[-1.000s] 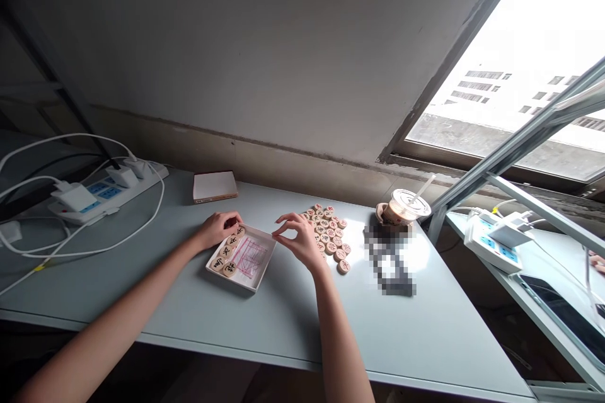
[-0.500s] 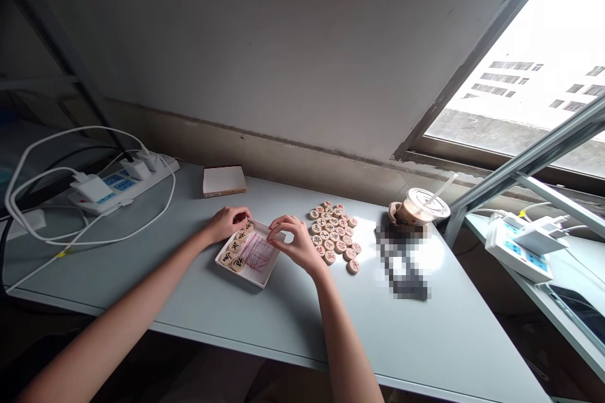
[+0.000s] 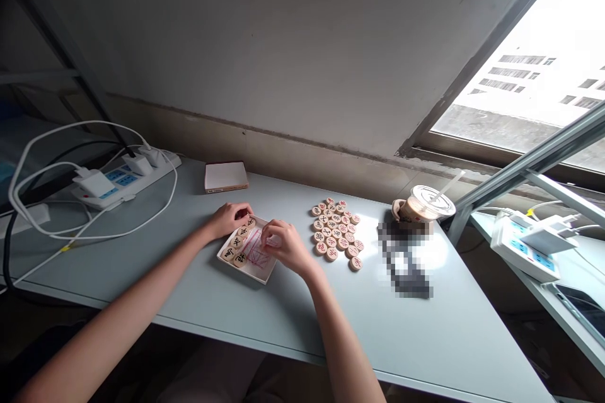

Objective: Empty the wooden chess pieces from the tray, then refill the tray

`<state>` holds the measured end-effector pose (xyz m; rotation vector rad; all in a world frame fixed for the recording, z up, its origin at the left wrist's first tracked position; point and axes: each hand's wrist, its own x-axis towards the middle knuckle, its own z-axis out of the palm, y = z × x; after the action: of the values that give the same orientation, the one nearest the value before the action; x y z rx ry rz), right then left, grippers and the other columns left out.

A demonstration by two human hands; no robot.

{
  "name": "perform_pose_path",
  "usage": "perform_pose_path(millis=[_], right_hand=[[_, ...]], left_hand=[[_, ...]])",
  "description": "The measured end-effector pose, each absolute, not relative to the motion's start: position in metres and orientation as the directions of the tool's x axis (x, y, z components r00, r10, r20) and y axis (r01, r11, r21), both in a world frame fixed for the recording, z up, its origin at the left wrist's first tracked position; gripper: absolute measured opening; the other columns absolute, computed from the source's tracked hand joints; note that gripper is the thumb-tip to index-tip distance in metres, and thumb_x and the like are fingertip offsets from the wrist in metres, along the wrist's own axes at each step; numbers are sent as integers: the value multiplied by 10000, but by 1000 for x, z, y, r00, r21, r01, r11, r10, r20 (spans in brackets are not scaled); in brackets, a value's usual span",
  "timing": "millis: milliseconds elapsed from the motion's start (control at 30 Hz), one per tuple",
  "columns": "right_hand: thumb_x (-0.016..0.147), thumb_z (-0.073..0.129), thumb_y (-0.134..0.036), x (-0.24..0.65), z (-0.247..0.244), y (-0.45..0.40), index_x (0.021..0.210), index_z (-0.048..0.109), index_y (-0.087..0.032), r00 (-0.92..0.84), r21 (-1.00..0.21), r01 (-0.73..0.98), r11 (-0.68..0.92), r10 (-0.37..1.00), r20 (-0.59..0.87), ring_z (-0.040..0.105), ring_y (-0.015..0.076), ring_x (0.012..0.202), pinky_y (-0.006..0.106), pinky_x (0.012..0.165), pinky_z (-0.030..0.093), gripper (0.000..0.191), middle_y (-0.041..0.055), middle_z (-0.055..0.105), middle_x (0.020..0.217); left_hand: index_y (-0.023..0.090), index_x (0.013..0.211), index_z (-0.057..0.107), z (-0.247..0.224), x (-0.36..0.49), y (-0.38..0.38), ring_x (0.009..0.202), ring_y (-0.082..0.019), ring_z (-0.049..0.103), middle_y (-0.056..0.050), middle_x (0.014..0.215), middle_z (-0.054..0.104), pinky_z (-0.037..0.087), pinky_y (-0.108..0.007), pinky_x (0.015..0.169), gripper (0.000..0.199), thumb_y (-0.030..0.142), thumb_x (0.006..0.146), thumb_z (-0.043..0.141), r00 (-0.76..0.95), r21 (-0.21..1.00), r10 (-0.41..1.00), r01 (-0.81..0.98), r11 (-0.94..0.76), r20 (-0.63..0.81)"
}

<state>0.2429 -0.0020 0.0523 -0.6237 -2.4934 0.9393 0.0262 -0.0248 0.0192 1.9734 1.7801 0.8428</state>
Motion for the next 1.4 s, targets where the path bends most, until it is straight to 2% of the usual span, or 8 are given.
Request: perform_pose_path(millis=[167,300,633,767,933,1067,1233,1400], right_hand=[[722,666,-265,226,47,-21,987,620,-301,-897,-520,272,810,408,167,531,179,968,297,808,398,272,3,604,1035],[715,674,-276,221,50,-28,947,608,-286,-901,-454,288,843,399,169,514,180,971,325,848,367,241,-9,615,996],[846,495,-346,269,39,27,1009,568,-262,-504,-244,770,590,796,335,450,233,1012,369,816,315,197,53,564,1062],[838,493,-286,276,29,35,1120,539,-275,-441,-124,850,512,820,366,419,255,1067,399,838,294,286,70,519,1166],[840,465,-201,279,28,39,875,641,-230,-442,-30,870,493,804,398,442,251,1036,426,884,245,182,65,570,1111],[839,471,-206,282,34,40,888,659,-246,-393,-99,869,486,796,460,470,245,1010,425,889,244,198,56,579,1118],[839,534,-318,265,44,26,790,659,-277,-547,-319,633,705,699,460,521,190,934,362,846,294,141,-2,631,992],[802,598,-307,248,47,10,733,646,-257,-665,-421,485,767,635,393,526,171,886,352,834,293,98,-14,643,954]], left_hand=[[192,759,590,17,27,-25,575,-122,505,15,650,612,339,-221,559,125,228,744,472,15,608,979,782,-138,203],[196,754,581,18,28,-25,579,-125,509,13,664,621,335,-224,559,126,227,752,459,5,604,980,787,-126,197],[191,717,562,21,25,-25,560,-119,484,19,633,597,299,-221,533,100,240,741,478,68,622,984,767,-156,164],[189,706,548,22,26,-26,554,-117,476,26,605,571,291,-220,529,107,249,753,474,66,627,986,765,-147,151],[190,720,539,22,27,-27,570,-115,486,31,611,570,298,-217,548,114,258,772,464,62,622,986,769,-146,155],[187,723,546,22,26,-27,564,-114,477,29,601,560,293,-217,544,115,256,769,465,59,624,987,768,-140,149],[182,723,573,24,26,-27,568,-116,483,18,641,598,307,-220,550,129,262,758,478,43,636,991,763,-116,129],[175,733,618,24,24,-27,644,-137,541,-1,714,649,360,-222,603,177,296,762,493,82,704,992,698,-127,98]])
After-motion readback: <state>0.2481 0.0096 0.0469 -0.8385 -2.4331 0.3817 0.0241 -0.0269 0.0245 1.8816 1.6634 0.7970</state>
